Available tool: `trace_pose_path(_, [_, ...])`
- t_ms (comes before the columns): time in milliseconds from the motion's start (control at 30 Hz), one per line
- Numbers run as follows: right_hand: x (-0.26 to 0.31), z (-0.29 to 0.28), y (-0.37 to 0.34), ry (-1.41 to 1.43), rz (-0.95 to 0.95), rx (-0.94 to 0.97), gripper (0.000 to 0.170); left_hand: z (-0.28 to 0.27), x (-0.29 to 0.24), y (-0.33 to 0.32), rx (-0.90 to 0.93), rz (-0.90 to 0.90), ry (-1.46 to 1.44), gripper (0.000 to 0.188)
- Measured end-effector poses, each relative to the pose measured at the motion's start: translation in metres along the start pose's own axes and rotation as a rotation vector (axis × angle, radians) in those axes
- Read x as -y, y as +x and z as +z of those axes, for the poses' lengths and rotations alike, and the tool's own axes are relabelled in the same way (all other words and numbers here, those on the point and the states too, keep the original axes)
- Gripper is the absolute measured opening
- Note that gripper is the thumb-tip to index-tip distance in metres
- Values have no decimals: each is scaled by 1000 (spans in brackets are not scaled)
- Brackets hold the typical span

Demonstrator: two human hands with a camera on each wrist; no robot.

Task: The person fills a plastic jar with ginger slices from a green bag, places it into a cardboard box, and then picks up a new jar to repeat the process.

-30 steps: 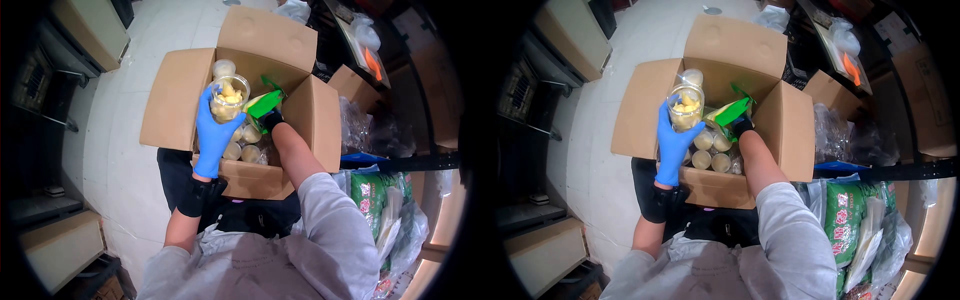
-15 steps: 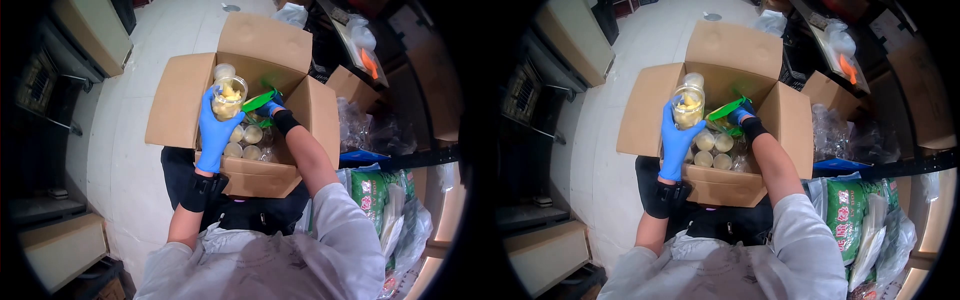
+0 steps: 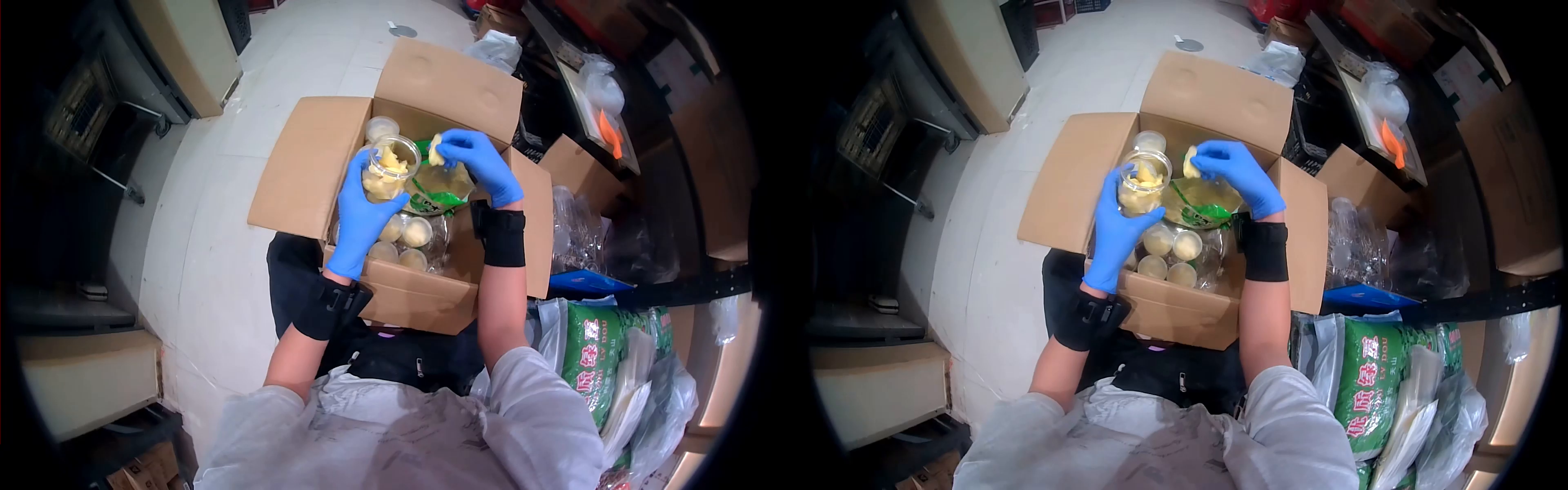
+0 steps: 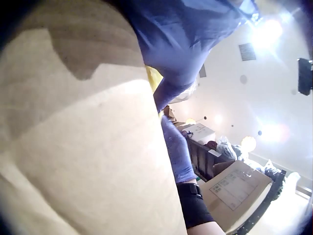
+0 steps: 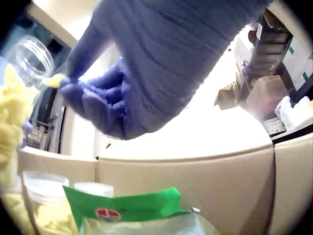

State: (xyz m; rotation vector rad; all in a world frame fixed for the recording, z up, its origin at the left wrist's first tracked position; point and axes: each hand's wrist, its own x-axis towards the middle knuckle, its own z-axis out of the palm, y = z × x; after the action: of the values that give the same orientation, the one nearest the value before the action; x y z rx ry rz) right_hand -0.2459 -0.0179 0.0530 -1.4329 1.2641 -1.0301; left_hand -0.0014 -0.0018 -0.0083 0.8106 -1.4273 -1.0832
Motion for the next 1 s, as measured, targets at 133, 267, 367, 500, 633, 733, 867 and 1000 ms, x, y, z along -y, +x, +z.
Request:
trace_pose_path(133, [28,32,-3,174,-252,-188,19,-1,-1,0,28,-14,51,79])
trace_pose_path(267, [38,50,-5,39,-300,-99,20,0,-3,-1,64,-27,35,80])
trace_pose_path(367, [40,53,-7,-32,-330,-57,21,3,0,0,24,14,67,79])
trace_pose_path(500, [32,47,-5,-20,-332,-88,22,3,1,0,31,-13,62,80])
trace_pose_path(633, [29,30,-9,41,-261,-162,19,1,-5,-1,78,-38,30,79])
trace_pose_path(733, [15,-13,-17,-56,-94,64,21,2,-1,0,54,-24,-14,79])
trace_pose_path(867, [0,-14,-32,-349,252,391,21,3,-3,1,29,-37,-49,81])
trace_pose_path(1000, [-17,5,-30,-556,339,443,26,3,-2,0,37,-47,-21,81])
